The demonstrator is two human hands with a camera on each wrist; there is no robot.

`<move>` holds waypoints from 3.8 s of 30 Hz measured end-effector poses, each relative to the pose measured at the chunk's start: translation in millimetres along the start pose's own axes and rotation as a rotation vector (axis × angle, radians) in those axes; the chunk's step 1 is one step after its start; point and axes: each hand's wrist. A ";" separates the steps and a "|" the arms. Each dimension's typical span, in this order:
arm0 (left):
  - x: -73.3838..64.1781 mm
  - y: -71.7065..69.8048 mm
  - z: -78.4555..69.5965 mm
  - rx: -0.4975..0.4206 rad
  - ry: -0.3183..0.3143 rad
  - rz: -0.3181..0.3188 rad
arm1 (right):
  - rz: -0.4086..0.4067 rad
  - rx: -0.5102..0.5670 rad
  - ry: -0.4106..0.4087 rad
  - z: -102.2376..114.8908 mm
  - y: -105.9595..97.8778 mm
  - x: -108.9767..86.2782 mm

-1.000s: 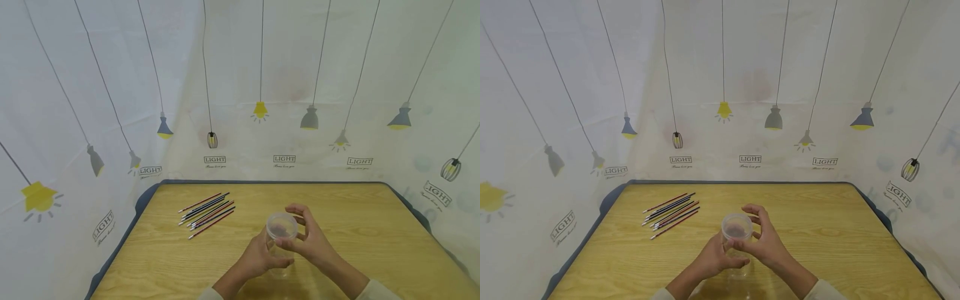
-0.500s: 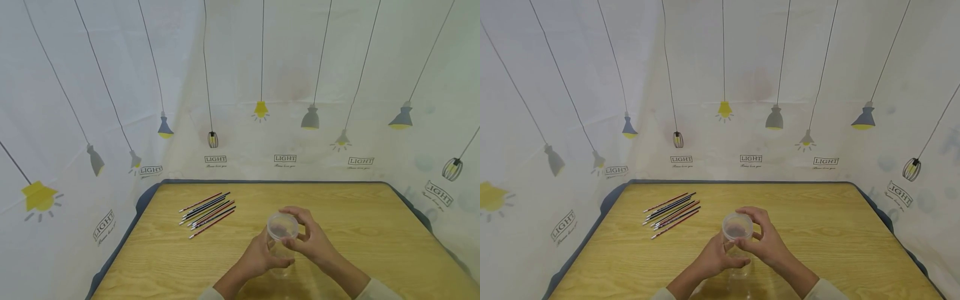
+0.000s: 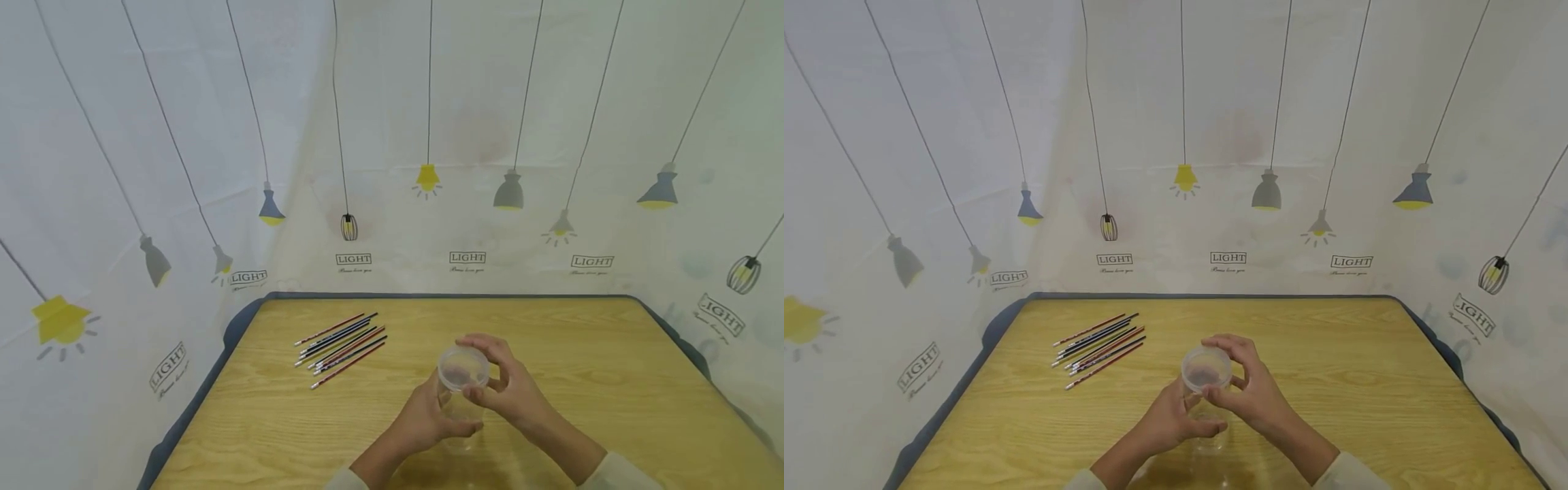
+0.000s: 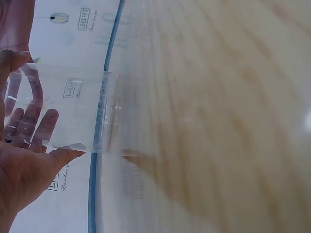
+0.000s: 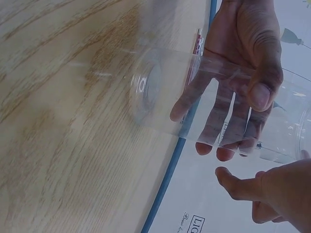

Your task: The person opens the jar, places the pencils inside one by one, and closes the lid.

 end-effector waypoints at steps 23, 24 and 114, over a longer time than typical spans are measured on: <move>-4.8 -5.8 5.6 -0.022 -0.031 0.005 | -0.009 -0.008 0.004 12.2 -3.9 5.8; -4.1 -5.1 6.3 -0.019 -0.030 0.011 | -0.013 -0.011 0.009 12.4 -5.1 4.1; 1.6 -4.1 7.9 0.027 -0.026 0.028 | -0.278 -0.159 0.353 -24.9 -89.7 -53.6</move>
Point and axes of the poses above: each hand's wrist, its own x-axis towards the middle knuckle, its own y-axis out of the palm, z = x × y, and after that the axes turned 12 degrees about z, right-handed
